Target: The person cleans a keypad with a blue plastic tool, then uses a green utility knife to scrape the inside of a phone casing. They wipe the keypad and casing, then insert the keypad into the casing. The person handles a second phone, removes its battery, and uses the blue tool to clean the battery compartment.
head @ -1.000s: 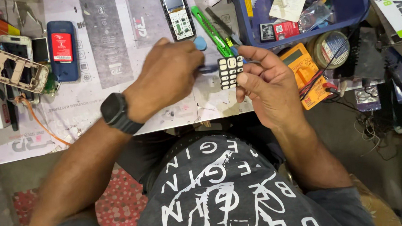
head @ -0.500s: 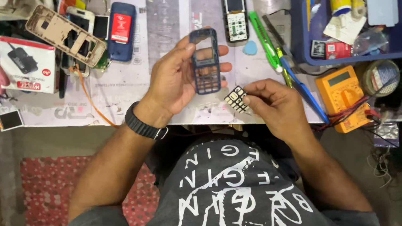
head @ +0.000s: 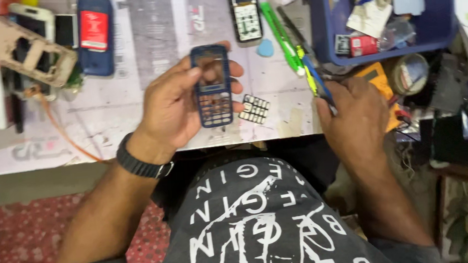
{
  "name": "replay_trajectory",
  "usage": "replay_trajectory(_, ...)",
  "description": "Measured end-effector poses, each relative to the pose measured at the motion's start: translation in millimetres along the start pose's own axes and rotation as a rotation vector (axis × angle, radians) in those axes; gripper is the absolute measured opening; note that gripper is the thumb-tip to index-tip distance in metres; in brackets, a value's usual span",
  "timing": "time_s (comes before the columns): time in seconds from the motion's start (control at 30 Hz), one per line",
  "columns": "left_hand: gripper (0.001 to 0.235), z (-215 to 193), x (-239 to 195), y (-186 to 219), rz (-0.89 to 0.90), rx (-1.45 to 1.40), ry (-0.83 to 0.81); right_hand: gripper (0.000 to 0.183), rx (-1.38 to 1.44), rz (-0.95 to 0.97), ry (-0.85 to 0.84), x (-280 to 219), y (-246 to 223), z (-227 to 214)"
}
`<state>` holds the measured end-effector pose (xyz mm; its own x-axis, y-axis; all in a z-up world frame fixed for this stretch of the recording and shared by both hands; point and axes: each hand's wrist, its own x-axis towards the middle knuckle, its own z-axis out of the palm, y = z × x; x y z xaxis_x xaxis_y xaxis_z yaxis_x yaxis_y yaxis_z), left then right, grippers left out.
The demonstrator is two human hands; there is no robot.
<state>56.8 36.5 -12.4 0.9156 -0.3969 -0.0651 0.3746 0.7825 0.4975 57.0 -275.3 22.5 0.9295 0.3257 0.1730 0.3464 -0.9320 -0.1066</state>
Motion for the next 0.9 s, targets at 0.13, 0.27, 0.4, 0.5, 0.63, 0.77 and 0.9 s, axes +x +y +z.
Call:
replay_trajectory(0.13,0.056,2,-1,-2,0.025,-0.013,-0.035,0.026,0.004,0.044,0.017,-1,9,14)
replay_trajectory(0.27,0.061,0,-2,-6,0.06,-0.039,-0.092,0.018,-0.018,0.028,0.037,2,9,17)
replay_trajectory(0.4,0.06,-3,0,-12,0.119,-0.045,-0.144,0.007,0.34,0.001,0.195,-3,3,7)
replay_trajectory(0.5,0.059,-1,-2,-16,0.148,-0.114,-0.148,0.011,1.069,0.092,0.237,-14,-6,1)
replay_trajectory(0.63,0.059,6,-1,-17,0.193,-0.2,-0.176,0.018,1.184,0.15,0.133,-19,-22,-2)
replay_trajectory(0.77,0.059,12,-2,-20,0.264,-0.173,-0.139,0.035,0.9,-0.121,0.012,-17,-37,-1)
replay_trajectory(0.9,0.06,18,-6,-22,0.336,-0.096,-0.104,0.053,0.725,-0.292,0.016,-12,-53,0)
